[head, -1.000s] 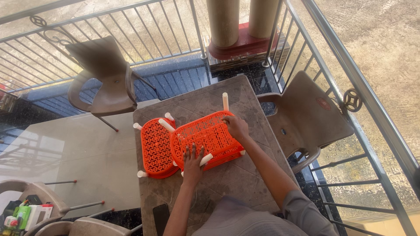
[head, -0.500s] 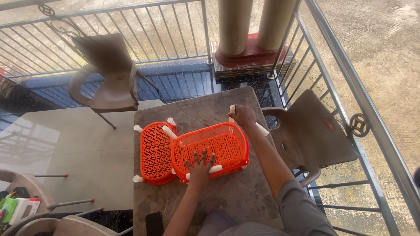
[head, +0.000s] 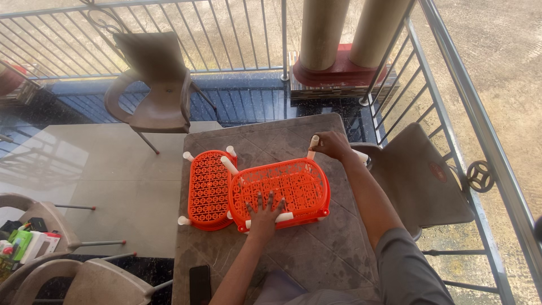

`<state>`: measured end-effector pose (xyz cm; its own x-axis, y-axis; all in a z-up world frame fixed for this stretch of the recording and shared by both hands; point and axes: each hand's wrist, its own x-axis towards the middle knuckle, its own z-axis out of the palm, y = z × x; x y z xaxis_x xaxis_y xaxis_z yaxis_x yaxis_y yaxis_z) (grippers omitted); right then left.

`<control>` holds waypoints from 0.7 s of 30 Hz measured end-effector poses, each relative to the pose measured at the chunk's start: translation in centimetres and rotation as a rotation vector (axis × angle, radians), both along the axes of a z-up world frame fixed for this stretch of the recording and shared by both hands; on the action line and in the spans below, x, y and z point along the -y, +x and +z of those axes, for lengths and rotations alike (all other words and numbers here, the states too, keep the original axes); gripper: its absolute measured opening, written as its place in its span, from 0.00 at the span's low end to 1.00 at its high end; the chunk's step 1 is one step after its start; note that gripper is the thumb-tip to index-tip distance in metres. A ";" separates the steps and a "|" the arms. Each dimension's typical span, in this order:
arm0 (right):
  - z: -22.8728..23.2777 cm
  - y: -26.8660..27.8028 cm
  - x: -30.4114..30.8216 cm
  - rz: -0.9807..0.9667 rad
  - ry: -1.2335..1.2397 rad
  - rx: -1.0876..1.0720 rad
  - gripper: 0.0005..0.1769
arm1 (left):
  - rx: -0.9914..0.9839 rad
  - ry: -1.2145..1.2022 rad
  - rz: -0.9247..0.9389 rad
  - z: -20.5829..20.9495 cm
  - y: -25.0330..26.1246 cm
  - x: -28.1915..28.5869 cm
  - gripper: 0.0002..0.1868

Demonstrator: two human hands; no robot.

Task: The person assembles two orange plastic stools by inserting white cylindrical legs into the seat bases. They repeatedly insert and remove the legs, adjust the stool orientation, and stack the two stools together on a table.

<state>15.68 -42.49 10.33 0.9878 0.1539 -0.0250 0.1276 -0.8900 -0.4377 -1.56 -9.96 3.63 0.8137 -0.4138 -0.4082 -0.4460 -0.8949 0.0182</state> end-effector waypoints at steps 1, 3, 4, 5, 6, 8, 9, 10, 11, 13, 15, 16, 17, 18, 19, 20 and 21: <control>1.0 0.1 -0.5 -0.018 -0.026 0.014 0.19 | -0.004 0.005 0.003 0.2 0.4 0.1 0.44; 3.9 0.4 -0.2 0.044 0.163 0.233 0.16 | 0.015 -0.005 -0.002 0.2 0.7 0.2 0.44; 5.6 0.8 0.1 0.077 0.257 0.339 0.15 | 0.022 -0.010 -0.003 0.1 0.6 0.3 0.44; 7.3 1.5 0.4 0.067 0.217 0.262 0.16 | 0.027 -0.015 0.001 -0.1 0.2 0.0 0.44; 8.8 1.7 0.6 0.058 0.177 0.185 0.17 | 0.031 -0.021 0.004 -0.1 -0.1 -0.2 0.43; 10.7 0.8 0.7 -0.017 0.476 0.104 0.21 | 0.049 -0.042 0.000 0.1 0.3 -0.1 0.42; 11.5 0.6 0.5 -0.045 0.618 0.060 0.23 | 0.050 -0.065 0.014 0.3 0.3 0.1 0.41; 11.8 -0.2 0.4 -0.075 0.788 0.031 0.24 | 0.051 -0.088 0.028 0.5 0.3 0.4 0.41; 11.6 -1.2 -0.4 -0.099 0.965 0.001 0.26 | 0.055 -0.098 0.026 0.8 0.3 0.1 0.41; 10.4 -3.2 -1.7 -0.130 1.309 -0.056 0.30 | 0.062 -0.117 0.018 1.4 0.3 -0.3 0.41; 8.6 -5.6 -3.2 -0.149 1.642 -0.107 0.32 | 0.090 -0.196 0.005 2.3 0.2 -1.0 0.38; 7.7 -6.5 -4.0 -0.142 1.719 -0.140 0.33 | 0.103 -0.235 -0.004 2.6 0.2 -1.4 0.37; 7.0 -7.2 -4.9 -0.138 1.793 -0.173 0.33 | 0.156 -0.502 0.085 2.9 0.0 -1.6 0.33; 6.6 -7.8 -5.6 -0.133 1.867 -0.206 0.34 | 0.206 -0.768 0.178 3.0 -0.2 -2.1 0.28; 6.3 -8.6 -6.2 -0.126 1.775 -0.201 0.33 | 0.253 -1.031 0.278 3.1 -0.6 -2.7 0.25; 6.2 -9.3 -7.0 -0.120 1.684 -0.196 0.32 | 0.245 -1.216 0.392 3.2 -0.6 -3.2 0.20; 6.2 -9.8 -8.0 -0.113 1.591 -0.196 0.31 | 0.235 -1.400 0.515 3.1 -0.8 -3.7 0.16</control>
<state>5.83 -34.53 16.57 0.9963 0.0761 -0.0400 -0.0709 0.4626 -0.8838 -2.38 -6.27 6.74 0.9757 -0.0048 0.2191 -0.2121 -0.2709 0.9390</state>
